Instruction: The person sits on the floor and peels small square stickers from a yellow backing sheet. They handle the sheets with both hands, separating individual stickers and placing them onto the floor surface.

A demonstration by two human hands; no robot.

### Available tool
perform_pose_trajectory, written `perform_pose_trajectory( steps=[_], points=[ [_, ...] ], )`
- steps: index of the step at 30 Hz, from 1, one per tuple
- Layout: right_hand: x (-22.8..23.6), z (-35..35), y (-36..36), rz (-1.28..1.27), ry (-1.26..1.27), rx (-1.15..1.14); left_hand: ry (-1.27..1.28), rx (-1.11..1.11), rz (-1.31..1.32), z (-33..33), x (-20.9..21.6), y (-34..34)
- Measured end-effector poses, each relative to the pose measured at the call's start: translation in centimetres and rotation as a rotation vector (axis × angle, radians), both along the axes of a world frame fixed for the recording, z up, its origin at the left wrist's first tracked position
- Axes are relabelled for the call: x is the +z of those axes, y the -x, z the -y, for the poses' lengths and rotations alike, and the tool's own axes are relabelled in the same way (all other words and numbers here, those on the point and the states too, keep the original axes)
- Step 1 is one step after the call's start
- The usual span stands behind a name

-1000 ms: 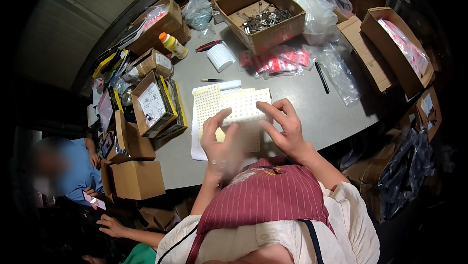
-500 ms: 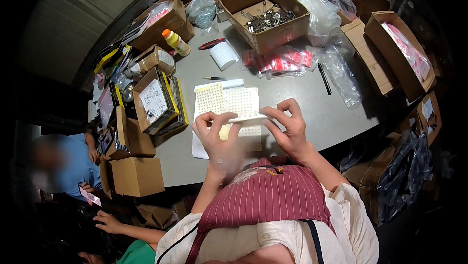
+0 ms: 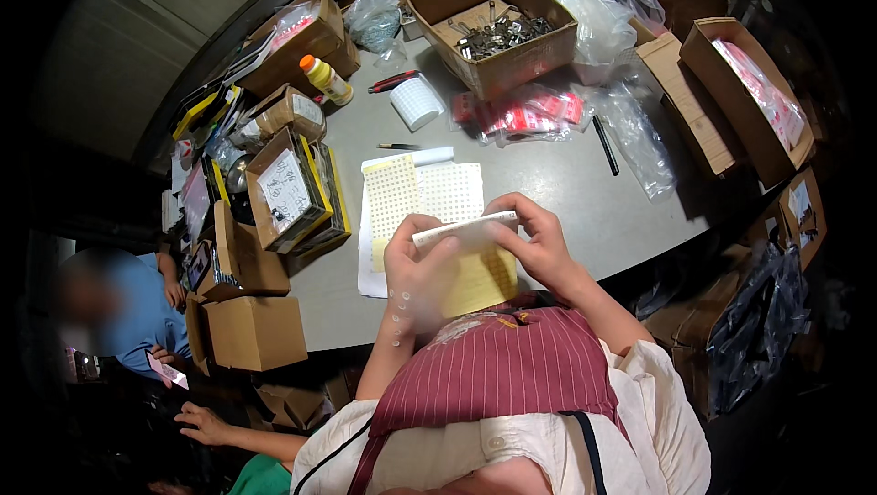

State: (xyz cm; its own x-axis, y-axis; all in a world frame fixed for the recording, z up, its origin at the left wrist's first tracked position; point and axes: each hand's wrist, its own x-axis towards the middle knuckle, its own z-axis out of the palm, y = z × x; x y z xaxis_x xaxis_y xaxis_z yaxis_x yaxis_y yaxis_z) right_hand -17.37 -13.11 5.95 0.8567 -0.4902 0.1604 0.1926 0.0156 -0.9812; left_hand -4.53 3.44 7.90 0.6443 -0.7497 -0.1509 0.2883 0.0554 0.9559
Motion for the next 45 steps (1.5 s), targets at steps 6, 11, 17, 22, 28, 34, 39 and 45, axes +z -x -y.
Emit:
perform_pose_trajectory(
  steps=[6,11,17,22,28,34,39,45],
  points=[
    [-0.4,-0.3,-0.1,0.000,-0.088,-0.023,-0.016,-0.015,-0.046,0.4,0.7,0.1],
    [0.2,-0.1,-0.1,0.016,-0.157,-0.003,0.036,0.004,-0.047,0.6,-0.1,0.0],
    [0.3,0.3,0.0,0.010,-0.238,-0.021,0.053,0.015,-0.062,0.6,-0.4,0.0],
    [0.8,0.7,0.3,0.010,-0.321,-0.044,0.058,0.038,-0.066,0.6,-0.3,-0.1],
    [0.8,1.1,0.4,0.050,-0.231,-0.097,0.068,0.065,-0.057,0.5,0.2,-0.1],
    [1.1,1.8,1.1,0.009,-0.148,-0.108,0.009,-0.041,0.328,-0.3,0.0,-0.9],
    [-0.1,2.5,1.6,0.048,-0.231,-0.057,-0.007,-0.134,0.190,-0.6,-1.5,-0.7],
    [-1.0,3.8,2.2,0.121,-0.163,-0.177,0.059,-0.086,0.048,-0.9,-1.9,-0.6]
  ],
)
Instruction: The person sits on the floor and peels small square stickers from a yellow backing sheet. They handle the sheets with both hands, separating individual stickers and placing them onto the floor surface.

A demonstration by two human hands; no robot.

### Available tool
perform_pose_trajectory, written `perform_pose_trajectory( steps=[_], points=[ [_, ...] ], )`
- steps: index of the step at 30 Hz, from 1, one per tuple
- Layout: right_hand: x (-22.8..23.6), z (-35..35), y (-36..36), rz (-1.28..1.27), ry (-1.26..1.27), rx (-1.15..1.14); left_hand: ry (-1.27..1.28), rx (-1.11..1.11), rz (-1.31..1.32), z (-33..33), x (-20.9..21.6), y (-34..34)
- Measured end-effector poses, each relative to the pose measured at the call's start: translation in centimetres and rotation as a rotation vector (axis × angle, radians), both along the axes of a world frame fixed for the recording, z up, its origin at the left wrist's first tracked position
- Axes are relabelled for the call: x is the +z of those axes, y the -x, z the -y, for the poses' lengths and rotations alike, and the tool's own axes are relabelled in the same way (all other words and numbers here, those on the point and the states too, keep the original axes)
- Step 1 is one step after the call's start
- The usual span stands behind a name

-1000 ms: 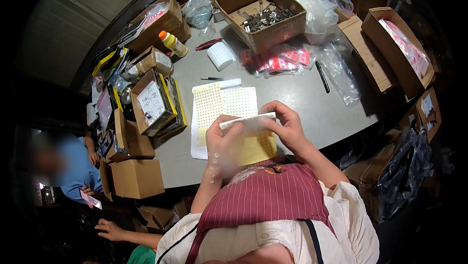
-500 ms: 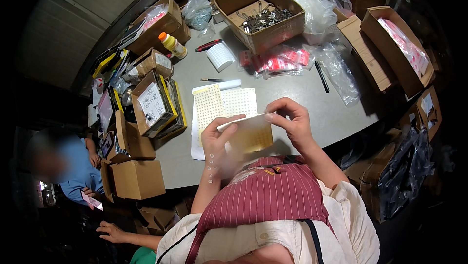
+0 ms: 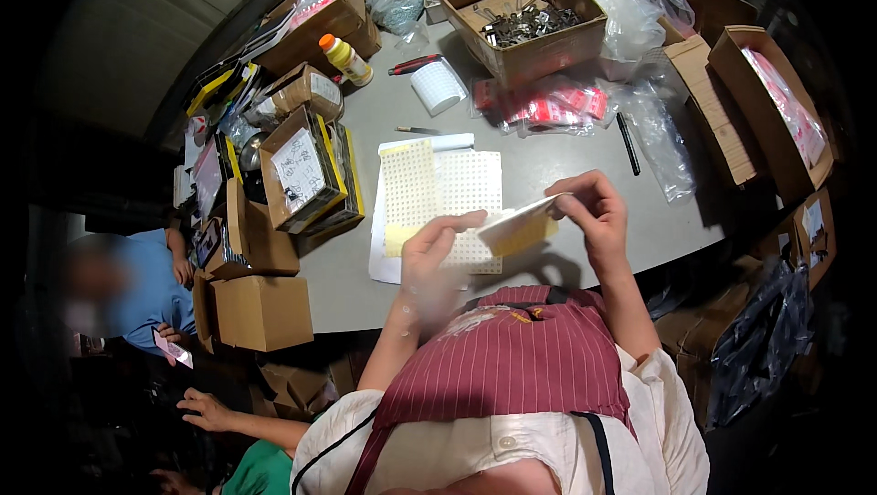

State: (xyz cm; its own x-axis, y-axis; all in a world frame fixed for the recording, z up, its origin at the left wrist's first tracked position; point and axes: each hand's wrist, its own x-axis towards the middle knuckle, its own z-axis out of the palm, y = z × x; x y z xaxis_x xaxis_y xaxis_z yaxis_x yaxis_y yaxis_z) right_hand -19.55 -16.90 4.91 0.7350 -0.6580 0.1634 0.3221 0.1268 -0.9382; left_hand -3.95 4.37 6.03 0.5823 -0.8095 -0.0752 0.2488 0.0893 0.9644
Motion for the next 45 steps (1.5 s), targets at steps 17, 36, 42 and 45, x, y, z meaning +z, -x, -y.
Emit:
perform_pose_trajectory(
  steps=[17,36,42,45],
  points=[
    [-1.9,2.1,3.6,0.032,0.105,-0.279,-0.916,0.055,1.221,-4.7,-10.6,-4.4],
    [-2.4,2.4,3.4,0.006,0.082,-0.292,-1.019,-0.129,1.445,-3.9,-9.7,-4.9],
    [-2.4,2.3,3.4,-0.002,0.074,-0.309,-0.948,-0.083,1.489,-3.6,-10.2,-5.3],
    [-2.5,2.4,3.5,-0.003,0.072,-0.323,-0.940,-0.075,1.486,-3.6,-10.3,-5.2]
  ],
)
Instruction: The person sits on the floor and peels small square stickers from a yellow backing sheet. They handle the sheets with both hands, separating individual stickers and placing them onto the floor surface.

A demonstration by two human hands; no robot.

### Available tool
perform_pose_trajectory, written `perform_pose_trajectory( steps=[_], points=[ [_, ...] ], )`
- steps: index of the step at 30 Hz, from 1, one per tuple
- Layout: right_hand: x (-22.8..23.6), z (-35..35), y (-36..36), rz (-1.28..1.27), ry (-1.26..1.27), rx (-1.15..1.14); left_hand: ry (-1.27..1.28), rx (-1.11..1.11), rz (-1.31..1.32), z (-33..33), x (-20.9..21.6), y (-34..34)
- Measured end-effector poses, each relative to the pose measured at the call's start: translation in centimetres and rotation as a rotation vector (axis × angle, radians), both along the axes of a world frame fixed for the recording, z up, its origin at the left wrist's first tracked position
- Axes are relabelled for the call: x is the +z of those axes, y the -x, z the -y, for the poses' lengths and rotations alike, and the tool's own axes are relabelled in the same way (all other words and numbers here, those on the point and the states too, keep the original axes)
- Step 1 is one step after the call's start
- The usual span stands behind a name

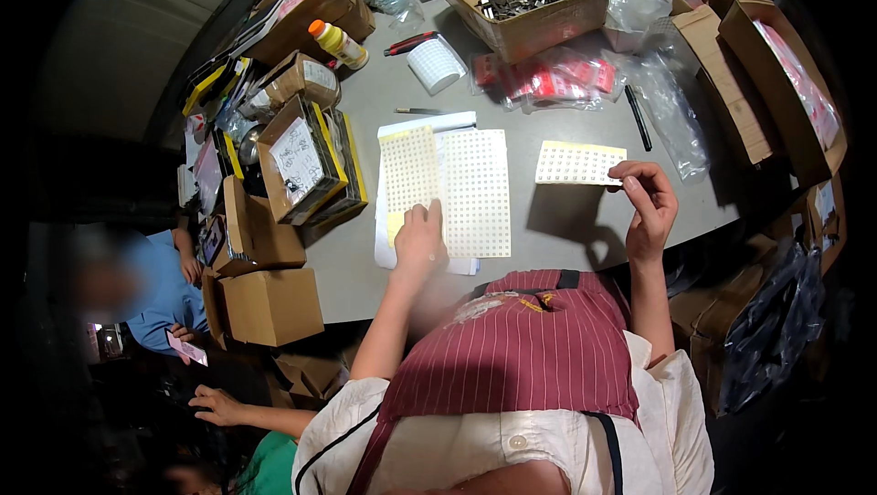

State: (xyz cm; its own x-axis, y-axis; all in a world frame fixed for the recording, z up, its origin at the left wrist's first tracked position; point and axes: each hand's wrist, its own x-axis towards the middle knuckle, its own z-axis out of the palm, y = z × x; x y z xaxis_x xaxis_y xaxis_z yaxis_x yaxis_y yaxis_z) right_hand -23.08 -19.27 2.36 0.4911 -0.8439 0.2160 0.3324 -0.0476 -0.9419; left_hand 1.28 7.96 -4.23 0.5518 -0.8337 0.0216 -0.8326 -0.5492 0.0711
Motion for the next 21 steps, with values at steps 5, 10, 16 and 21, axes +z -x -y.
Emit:
perform_pose_trajectory(
  steps=[5,10,16,21],
  points=[
    [0.0,0.2,0.0,0.003,-0.011,-0.013,-0.016,0.016,-0.028,0.3,0.1,-0.1],
    [0.0,0.1,-0.2,-0.006,-0.005,0.003,-0.040,0.019,-0.037,0.7,0.4,-0.6],
    [-0.4,0.5,-0.1,-0.005,0.000,0.011,-0.034,0.064,-0.091,0.8,0.8,-0.9],
    [-0.4,0.5,0.3,-0.004,-0.027,-0.034,-0.098,0.197,-0.321,-0.1,2.1,-1.3]
  ],
)
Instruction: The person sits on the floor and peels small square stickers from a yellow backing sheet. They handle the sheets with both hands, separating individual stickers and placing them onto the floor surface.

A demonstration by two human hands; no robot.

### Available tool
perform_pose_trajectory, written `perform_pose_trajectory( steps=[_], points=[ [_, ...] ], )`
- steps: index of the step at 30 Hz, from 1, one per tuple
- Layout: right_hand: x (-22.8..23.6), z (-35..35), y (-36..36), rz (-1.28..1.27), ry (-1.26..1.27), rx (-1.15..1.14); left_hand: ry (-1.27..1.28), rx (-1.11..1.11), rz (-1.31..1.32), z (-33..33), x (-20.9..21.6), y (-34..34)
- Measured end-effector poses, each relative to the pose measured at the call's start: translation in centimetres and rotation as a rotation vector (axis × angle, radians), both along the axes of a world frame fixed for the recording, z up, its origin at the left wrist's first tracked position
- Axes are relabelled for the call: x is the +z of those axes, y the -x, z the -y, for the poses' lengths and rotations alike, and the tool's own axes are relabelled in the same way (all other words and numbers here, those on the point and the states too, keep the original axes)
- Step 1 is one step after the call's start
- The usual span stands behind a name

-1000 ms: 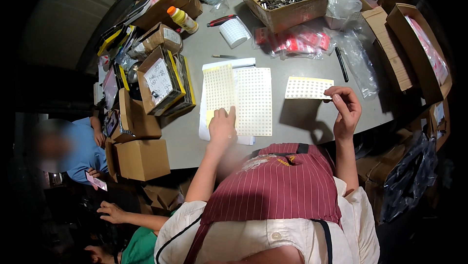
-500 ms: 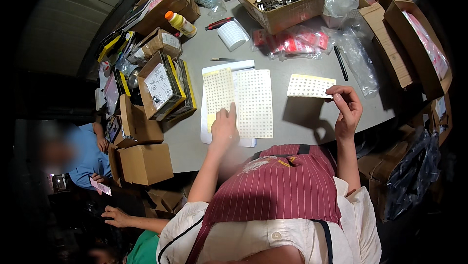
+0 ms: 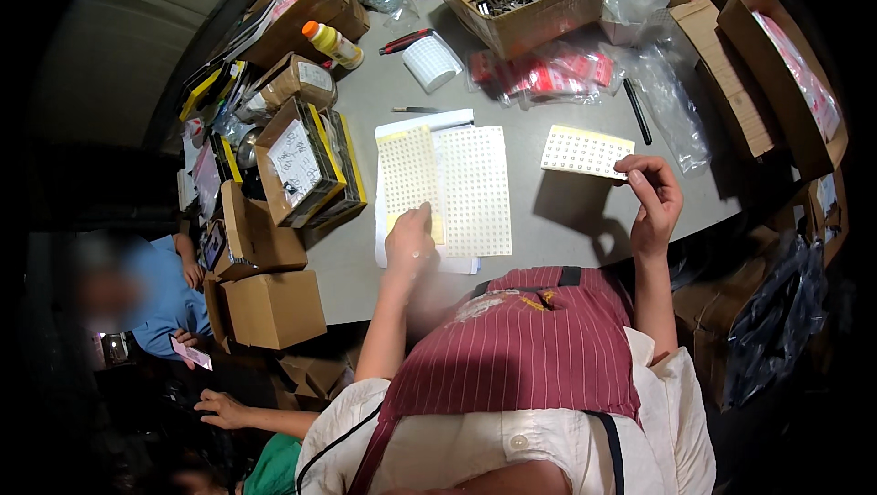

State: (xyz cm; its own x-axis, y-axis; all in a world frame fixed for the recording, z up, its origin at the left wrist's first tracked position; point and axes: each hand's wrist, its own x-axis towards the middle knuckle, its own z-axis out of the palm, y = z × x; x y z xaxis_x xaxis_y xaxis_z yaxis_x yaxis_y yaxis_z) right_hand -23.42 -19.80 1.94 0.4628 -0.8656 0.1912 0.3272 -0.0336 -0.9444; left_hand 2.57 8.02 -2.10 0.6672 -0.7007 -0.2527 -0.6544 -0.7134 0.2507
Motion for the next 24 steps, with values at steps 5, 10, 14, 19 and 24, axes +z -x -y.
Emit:
perform_pose_trajectory(
  steps=[5,10,14,19,24],
  points=[
    [-0.3,0.0,0.0,-0.008,-0.003,0.004,0.223,-0.102,0.098,-2.1,-2.2,0.6],
    [-0.1,-0.2,-0.3,-0.010,-0.002,0.017,0.170,-0.105,0.132,-1.0,-1.2,1.4],
    [-0.1,0.1,-0.1,-0.015,0.002,0.025,0.131,-0.131,0.172,-0.6,-1.1,1.3],
    [-0.3,0.4,0.2,-0.024,0.004,0.014,0.151,-0.137,0.190,-0.4,-1.1,1.0],
    [-0.3,0.3,0.2,-0.018,0.004,0.001,0.154,-0.106,0.180,-0.2,-1.2,0.5]
  ],
)
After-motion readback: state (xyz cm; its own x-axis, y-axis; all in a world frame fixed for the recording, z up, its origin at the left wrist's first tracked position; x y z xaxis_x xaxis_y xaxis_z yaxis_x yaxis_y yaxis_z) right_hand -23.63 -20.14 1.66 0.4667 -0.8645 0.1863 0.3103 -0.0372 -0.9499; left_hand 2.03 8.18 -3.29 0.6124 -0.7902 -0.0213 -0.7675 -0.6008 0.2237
